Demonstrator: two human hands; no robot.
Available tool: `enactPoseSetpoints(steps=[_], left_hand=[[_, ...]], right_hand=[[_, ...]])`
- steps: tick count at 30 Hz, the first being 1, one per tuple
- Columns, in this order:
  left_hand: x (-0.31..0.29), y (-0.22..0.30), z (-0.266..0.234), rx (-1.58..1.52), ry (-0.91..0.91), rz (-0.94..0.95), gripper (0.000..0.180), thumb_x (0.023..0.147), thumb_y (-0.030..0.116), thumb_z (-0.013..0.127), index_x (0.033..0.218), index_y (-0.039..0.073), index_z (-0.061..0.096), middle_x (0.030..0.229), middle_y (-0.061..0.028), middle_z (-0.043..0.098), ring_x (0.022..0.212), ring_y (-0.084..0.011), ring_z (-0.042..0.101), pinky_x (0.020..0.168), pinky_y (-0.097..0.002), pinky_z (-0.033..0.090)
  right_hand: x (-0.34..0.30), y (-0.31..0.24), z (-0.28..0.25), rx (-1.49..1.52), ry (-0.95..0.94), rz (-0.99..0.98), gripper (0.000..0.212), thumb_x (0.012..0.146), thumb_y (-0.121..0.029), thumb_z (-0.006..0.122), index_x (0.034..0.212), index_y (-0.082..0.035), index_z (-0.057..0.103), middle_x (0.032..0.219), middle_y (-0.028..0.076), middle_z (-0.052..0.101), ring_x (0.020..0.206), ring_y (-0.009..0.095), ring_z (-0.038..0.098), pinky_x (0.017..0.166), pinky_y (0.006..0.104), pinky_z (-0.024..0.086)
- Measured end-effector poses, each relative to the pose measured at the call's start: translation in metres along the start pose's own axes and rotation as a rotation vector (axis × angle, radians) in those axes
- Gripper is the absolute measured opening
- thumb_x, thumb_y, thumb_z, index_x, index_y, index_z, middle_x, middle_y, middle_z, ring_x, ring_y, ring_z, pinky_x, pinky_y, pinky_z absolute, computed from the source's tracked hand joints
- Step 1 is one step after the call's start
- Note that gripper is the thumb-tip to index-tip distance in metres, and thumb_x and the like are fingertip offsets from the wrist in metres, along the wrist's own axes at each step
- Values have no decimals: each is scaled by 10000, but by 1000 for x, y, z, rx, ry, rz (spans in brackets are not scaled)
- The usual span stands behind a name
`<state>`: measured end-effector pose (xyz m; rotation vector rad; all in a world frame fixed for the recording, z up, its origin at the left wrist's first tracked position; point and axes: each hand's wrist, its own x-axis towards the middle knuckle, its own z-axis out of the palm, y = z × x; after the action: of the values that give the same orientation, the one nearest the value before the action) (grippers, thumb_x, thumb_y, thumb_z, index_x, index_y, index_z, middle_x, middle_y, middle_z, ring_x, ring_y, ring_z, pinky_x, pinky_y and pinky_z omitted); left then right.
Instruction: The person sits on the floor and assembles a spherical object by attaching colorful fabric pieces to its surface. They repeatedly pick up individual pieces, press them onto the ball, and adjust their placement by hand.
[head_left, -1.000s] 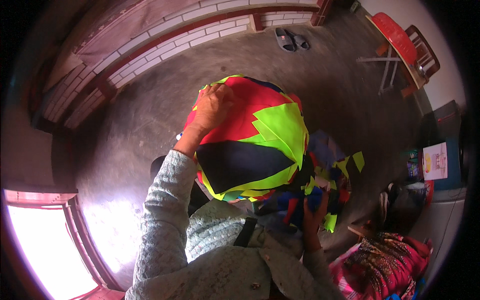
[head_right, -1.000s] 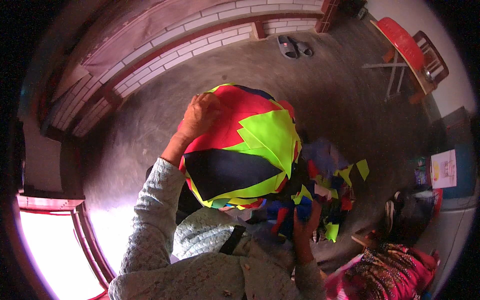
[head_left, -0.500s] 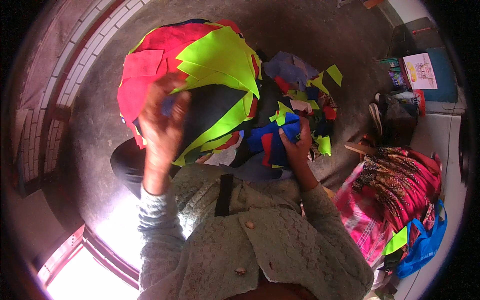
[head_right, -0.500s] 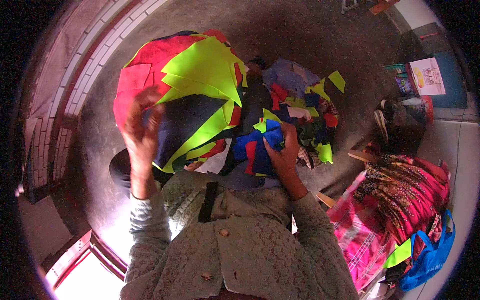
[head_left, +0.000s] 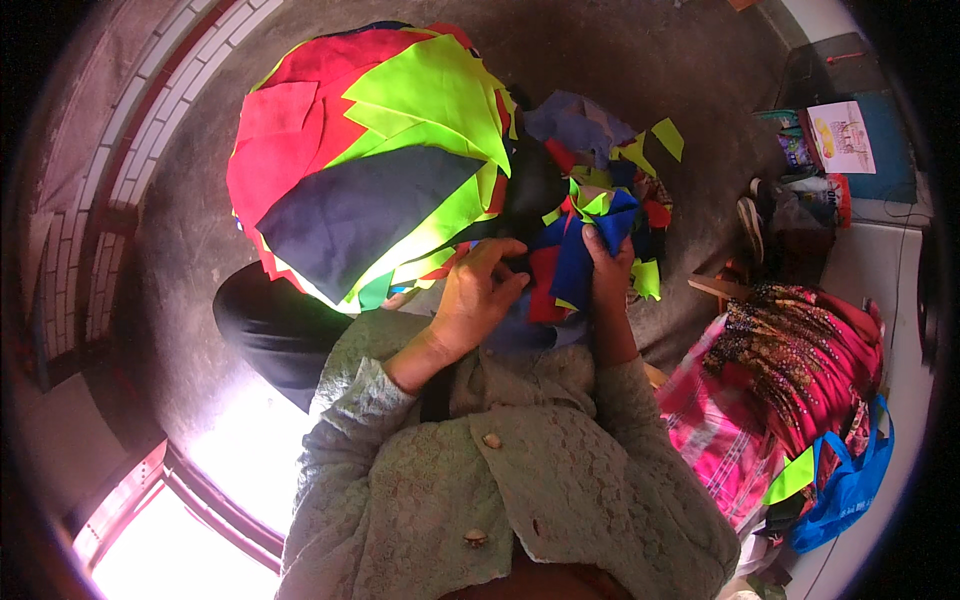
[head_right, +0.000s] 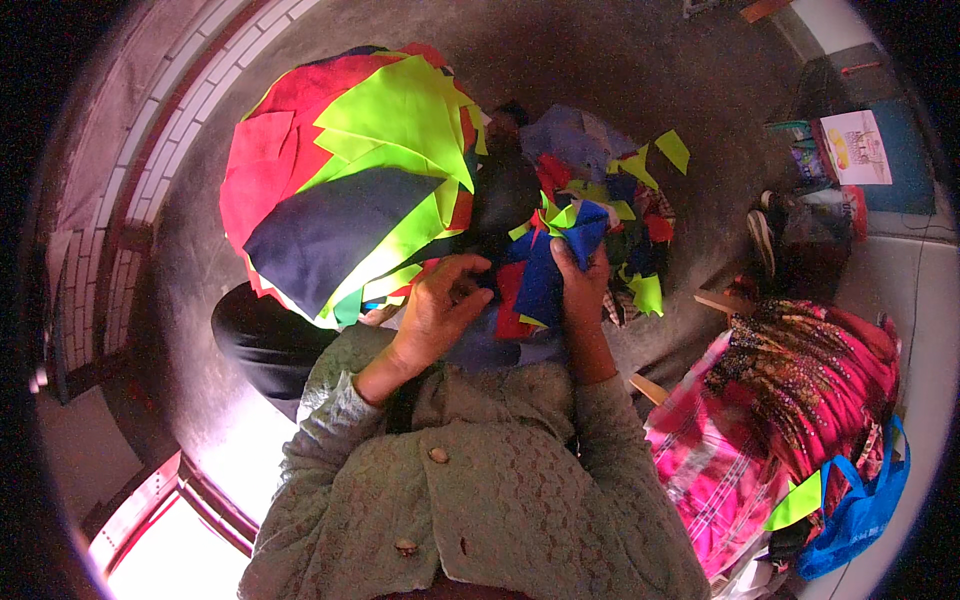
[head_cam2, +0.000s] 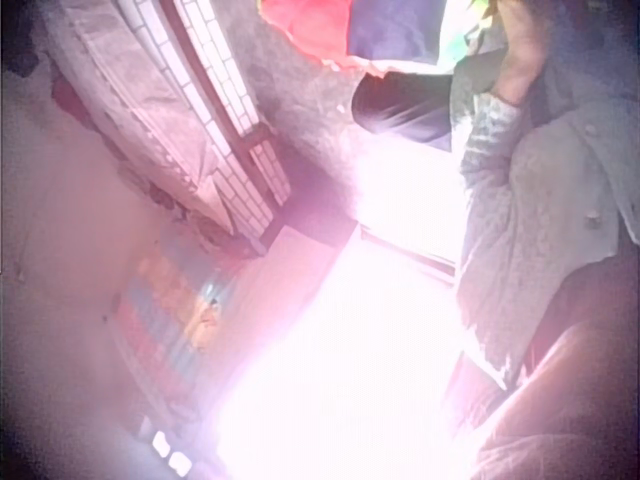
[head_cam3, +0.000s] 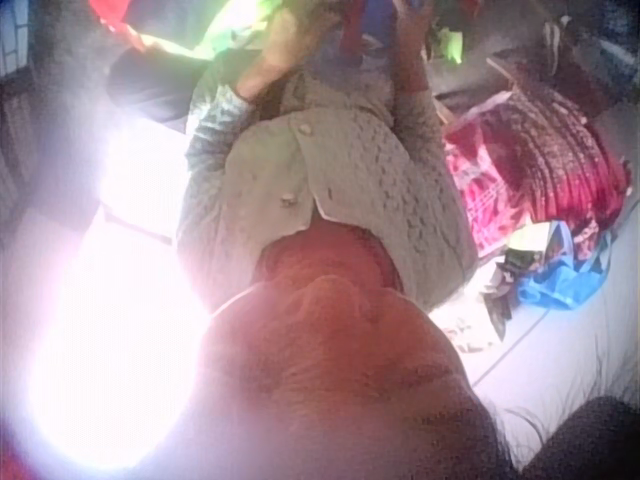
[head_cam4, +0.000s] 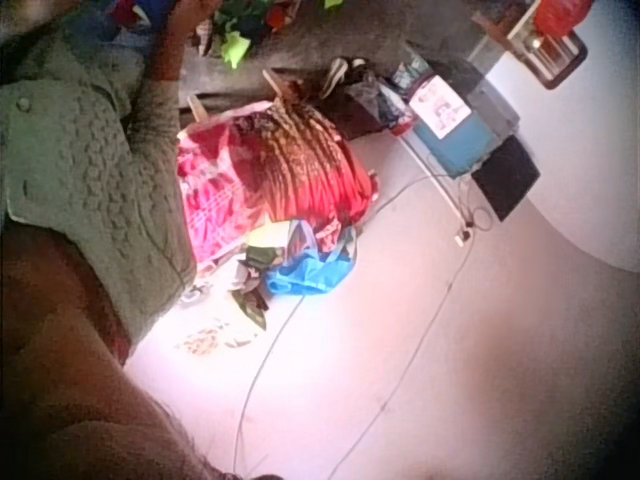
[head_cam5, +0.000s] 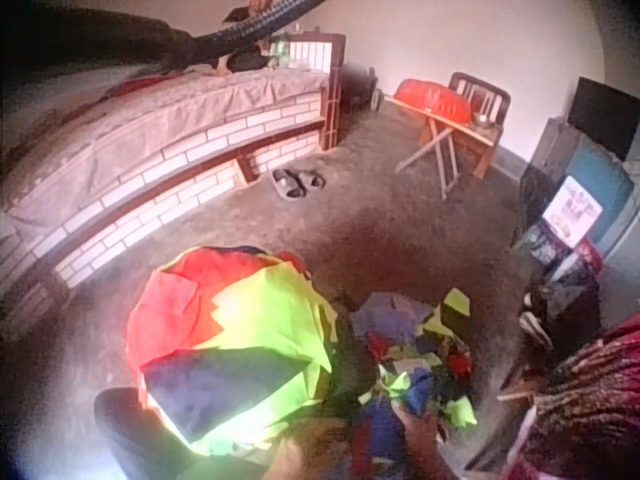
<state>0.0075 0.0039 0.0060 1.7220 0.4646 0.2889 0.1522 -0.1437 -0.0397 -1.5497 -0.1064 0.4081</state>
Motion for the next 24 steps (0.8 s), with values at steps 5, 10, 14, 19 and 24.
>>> enactPoseSetpoints(steps=[5, 10, 14, 19, 24], left_hand=[[-3, -13, 12, 72, 127, -40, 508, 752, 37, 728, 1208, 17, 505, 972, -114, 609, 731, -171, 617, 644, -292, 507], [0, -29, 16, 144, 141, -55, 461, 761, 114, 744, 1161, 19, 536, 906, -119, 622, 704, -178, 604, 645, -315, 495], [-1, -42, 14, 154, 23, -60, 305, 774, 134, 736, 1014, 17, 588, 803, -90, 621, 687, -171, 586, 629, -310, 478], [-4, -29, 4, 48, 6, -51, 220, 782, 102, 723, 930, 23, 580, 801, -59, 592, 720, -162, 557, 679, -282, 457], [-10, 6, -14, -149, -77, 78, 175, 789, 35, 698, 864, 37, 540, 909, -50, 571, 874, -166, 537, 835, -274, 398]], right_hand=[[-4, -7, 4, 107, 21, 38, 315, 844, -158, 689, 1130, -56, 606, 1031, 13, 634, 895, 119, 592, 824, 280, 471], [-4, -10, 4, 164, -37, 66, 332, 812, -128, 717, 1116, -57, 604, 1014, 12, 637, 885, 122, 596, 815, 280, 475], [-3, -8, 1, -19, -82, -37, 372, 781, -112, 744, 1120, -55, 600, 1010, 13, 639, 881, 121, 596, 818, 277, 471], [-1, -10, 1, -30, -94, -48, 383, 774, -91, 746, 1125, -52, 596, 1021, 13, 639, 891, 116, 596, 834, 278, 466], [-1, -2, 0, 18, -89, -84, 381, 778, -75, 737, 1130, -50, 593, 1030, 13, 641, 901, 123, 602, 837, 279, 462]])
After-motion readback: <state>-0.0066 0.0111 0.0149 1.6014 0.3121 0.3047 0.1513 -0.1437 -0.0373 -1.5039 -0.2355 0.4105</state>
